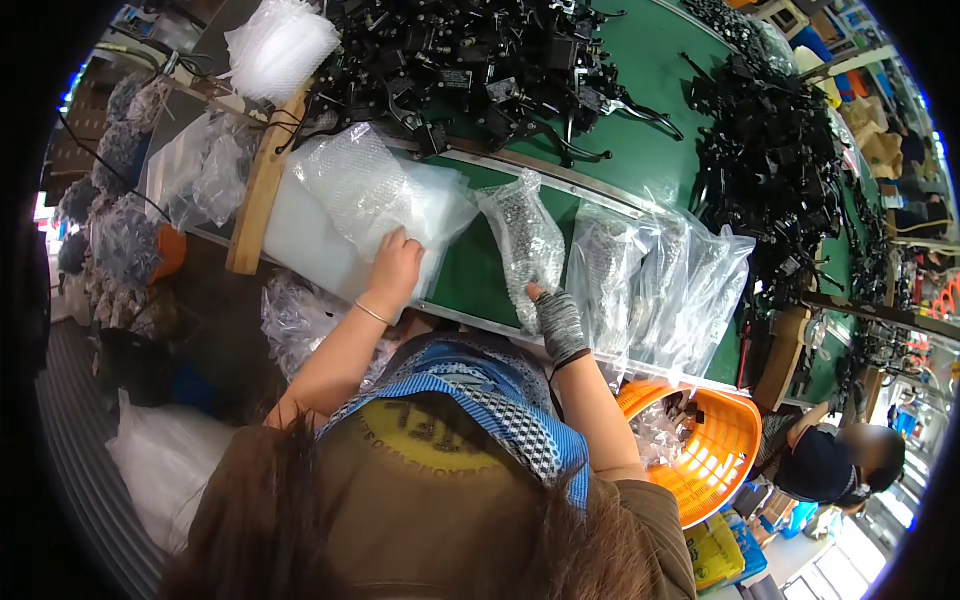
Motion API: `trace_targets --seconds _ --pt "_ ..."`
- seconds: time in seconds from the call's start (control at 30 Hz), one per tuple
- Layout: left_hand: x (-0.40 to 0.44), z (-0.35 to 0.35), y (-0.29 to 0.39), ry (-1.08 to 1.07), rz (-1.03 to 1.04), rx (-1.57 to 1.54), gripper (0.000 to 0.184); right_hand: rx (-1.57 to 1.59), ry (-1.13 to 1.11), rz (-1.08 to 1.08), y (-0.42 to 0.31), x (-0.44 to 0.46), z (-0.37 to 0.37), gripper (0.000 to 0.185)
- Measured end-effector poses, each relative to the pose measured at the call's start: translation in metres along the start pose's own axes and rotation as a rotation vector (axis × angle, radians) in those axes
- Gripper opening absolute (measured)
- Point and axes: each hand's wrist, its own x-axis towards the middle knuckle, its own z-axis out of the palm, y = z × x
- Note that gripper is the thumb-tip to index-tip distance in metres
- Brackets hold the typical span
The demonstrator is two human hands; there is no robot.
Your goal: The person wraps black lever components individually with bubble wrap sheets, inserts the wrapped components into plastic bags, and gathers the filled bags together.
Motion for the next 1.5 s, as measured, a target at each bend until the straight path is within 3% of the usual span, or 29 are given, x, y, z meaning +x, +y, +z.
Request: trace_targets --seconds 0.1,0.17,0.2,0.27,0.33,0.37,0.43,0.5,0.57,0.67,0.73,0.77,0.93,1.07,1.17,1.23,1.3,1.33,1.43,1.5 --pt "0.013 -0.039 0.002 -0.227 -0.106 0.126 0.014 -0.236 0.176 -0.103 -0.025 -0.025 -0.003 0.040" --pt "0.026 -0.058 0.006 -0.140 -0.046 0.084 0.008 -0.341 0.277 -0.149 -0.037 -0.048 -0.008 0.043" --pt "0.035 -0.070 0.012 -0.130 -0.037 0.028 0.008 0.030 0.239 -0.465 -0.004 -0.026 -0.009 0.042" --pt "0.049 -0.089 0.031 -0.099 -0.022 -0.109 0.009 -0.091 0.244 -0.624 0.015 -0.027 -0.023 0.033" --pt "0.059 -0.098 0.049 -0.045 -0.019 -0.267 0.012 -0.160 0.254 -0.643 0.023 -0.036 -0.026 0.026" --pt "0.053 -0.073 0.044 -0.134 -0.043 -0.308 0.016 -0.195 0.260 -0.653 0.026 -0.041 -0.026 0.023" --pt "0.042 -0.005 0.026 -0.300 -0.091 -0.385 0.023 -0.150 0.214 -0.463 -0.006 -0.073 -0.016 0.032" --pt "0.049 -0.001 0.030 -0.361 -0.166 -0.487 0.027 -0.273 0.175 -0.331 -0.018 -0.086 -0.016 0.038" --pt "0.041 0.007 0.031 -0.422 -0.164 -0.541 0.031 0.290 0.136 -0.500 -0.032 -0.108 0.003 0.029" --pt "0.046 0.011 0.027 -0.382 -0.102 -0.530 0.032 0.241 -0.038 -0.389 -0.024 -0.104 0.000 0.031" --pt "0.044 0.004 0.032 -0.332 -0.142 -0.519 0.029 -0.403 0.064 -0.309 -0.017 -0.094 0.001 0.042" --pt "0.045 -0.001 0.035 -0.330 -0.174 -0.513 0.028 -0.323 0.031 -0.280 -0.026 -0.097 0.007 0.043" --pt "0.048 -0.015 0.031 -0.304 -0.424 -0.609 0.025 -0.643 0.121 -0.197 -0.029 -0.083 0.009 0.046" --pt "0.057 -0.020 0.030 -0.289 -0.351 -0.563 0.018 -0.367 0.074 -0.735 -0.033 -0.093 0.002 0.036" --pt "0.055 -0.012 0.027 -0.182 -0.304 -0.622 0.018 -0.610 -0.002 -0.676 -0.019 -0.077 0.001 0.034" --pt "0.055 -0.021 0.027 -0.124 -0.371 -0.632 0.022 -0.693 -0.038 -0.483 -0.022 -0.070 0.003 0.036" --pt "0.051 -0.019 0.023 -0.094 -0.277 -0.549 0.025 -0.878 -0.005 -0.374 -0.039 -0.076 0.009 0.037" --pt "0.050 -0.021 0.023 -0.090 -0.252 -0.512 0.024 -0.851 0.016 -0.543 -0.034 -0.076 0.007 0.037" --pt "0.047 -0.027 0.026 -0.087 -0.244 -0.484 0.025 -0.331 -0.116 -0.565 -0.027 -0.074 0.011 0.036" --pt "0.045 -0.033 0.024 -0.018 -0.269 -0.517 0.026 0.176 -0.261 -0.124 -0.025 -0.073 0.018 0.033"
